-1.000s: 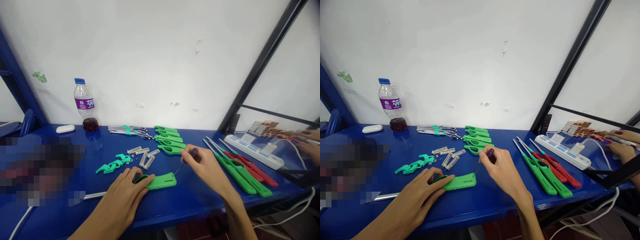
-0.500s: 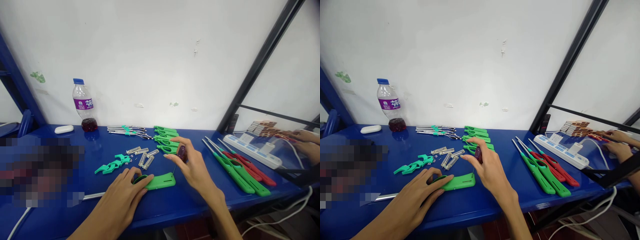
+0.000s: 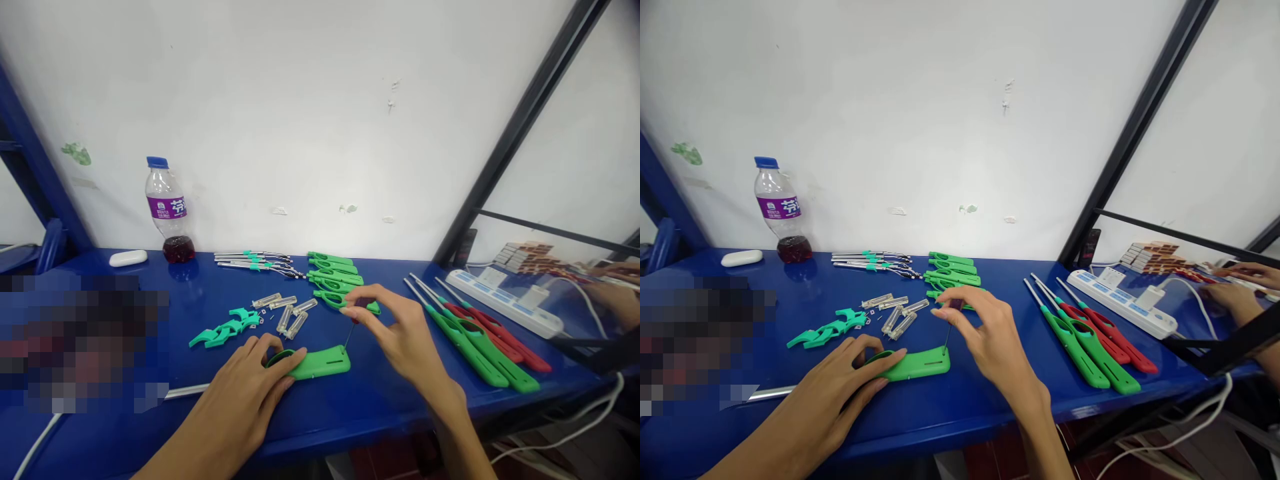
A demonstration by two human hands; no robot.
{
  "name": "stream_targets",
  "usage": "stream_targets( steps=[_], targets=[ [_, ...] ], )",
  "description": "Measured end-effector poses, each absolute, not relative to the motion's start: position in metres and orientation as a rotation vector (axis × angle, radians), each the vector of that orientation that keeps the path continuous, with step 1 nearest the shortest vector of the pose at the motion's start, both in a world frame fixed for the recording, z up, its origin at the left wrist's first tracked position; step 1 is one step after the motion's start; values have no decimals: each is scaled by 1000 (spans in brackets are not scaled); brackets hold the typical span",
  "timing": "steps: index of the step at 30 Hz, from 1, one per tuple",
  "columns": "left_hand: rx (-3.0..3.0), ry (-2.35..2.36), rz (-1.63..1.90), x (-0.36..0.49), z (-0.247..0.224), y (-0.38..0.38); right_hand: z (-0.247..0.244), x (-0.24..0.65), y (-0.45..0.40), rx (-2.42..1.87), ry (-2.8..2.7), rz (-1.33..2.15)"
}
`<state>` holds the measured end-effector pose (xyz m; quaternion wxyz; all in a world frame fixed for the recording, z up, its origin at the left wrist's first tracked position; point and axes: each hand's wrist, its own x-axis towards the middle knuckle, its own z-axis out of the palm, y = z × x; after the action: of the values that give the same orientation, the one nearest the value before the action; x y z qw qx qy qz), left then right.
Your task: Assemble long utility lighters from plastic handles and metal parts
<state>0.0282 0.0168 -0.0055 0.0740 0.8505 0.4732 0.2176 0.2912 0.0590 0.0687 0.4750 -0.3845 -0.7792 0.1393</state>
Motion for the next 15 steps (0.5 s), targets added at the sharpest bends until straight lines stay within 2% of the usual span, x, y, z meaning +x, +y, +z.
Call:
stream_targets(
  steps=[5, 11, 15],
  targets=[
    [2553, 1421, 646, 29, -5, 16, 78, 298, 50, -916, -2045, 361],
    [2556, 1411, 646, 28, -5, 17, 82, 300, 46, -1009, -1999, 78],
    [2551, 1424, 645, 29, -5, 16, 86, 301, 42, -967, -2086, 271]
  ],
)
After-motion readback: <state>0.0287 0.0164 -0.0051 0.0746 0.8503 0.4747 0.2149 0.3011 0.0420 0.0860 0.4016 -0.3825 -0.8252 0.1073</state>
